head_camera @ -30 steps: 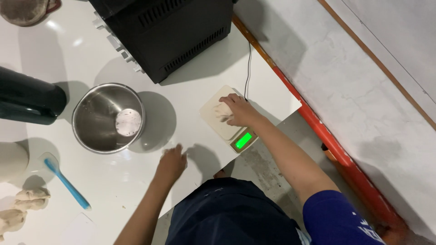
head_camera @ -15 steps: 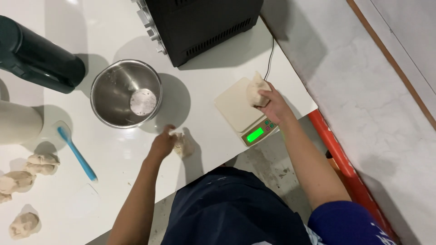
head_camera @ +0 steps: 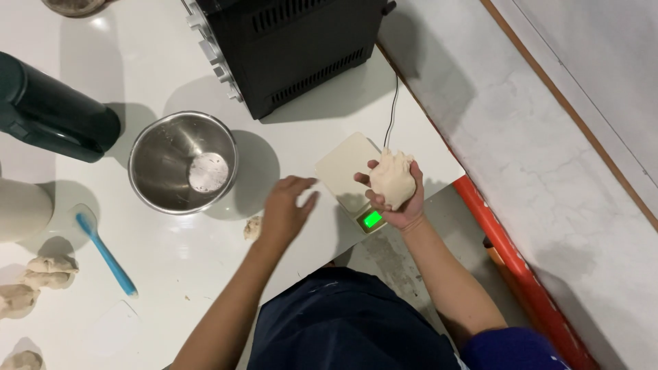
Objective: Weighing portions of dough on a digital scale and shaping them.
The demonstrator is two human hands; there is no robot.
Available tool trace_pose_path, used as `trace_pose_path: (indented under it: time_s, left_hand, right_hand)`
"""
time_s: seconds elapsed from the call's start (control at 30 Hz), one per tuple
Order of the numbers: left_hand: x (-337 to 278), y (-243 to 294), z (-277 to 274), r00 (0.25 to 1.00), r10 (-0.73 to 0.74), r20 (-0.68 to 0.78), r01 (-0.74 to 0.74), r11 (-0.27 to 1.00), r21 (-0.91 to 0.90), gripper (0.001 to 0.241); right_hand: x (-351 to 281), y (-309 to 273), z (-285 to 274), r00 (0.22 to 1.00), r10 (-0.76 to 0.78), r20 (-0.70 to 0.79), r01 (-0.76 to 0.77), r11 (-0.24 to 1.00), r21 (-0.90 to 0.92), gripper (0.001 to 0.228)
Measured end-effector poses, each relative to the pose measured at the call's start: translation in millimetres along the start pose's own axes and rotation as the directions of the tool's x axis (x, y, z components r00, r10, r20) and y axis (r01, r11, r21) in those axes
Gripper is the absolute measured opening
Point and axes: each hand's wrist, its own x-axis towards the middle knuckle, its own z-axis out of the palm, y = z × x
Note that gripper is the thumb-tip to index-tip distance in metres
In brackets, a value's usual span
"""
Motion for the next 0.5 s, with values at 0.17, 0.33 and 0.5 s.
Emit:
trace_pose_path:
  time_s: [0.17, 0.33, 0.5]
  left_hand:
    - [7, 70, -1, 0.995, 0.093, -0.045, -0.100, 0.977, -0.187, 0.023]
    - [3, 83, 0, 0.944, 0.280, -0.174, -0.306, 0.940, -0.150, 0.024]
    - [-1, 82, 1, 0.886, 0.410, -0.217, -0.418, 0.909, 0.010, 0.028]
  right_hand:
    - [3, 11, 17, 0.996, 0.062, 0.069, -0.065, 0.997, 0.049, 0.094]
    - [2, 16, 24, 0.992, 0.087, 0.094, -0.092, 0.994, 0.060, 0.101]
    - [5, 21, 21, 0.987, 0.118, 0.106, -0.116, 0.993, -0.020, 0.097]
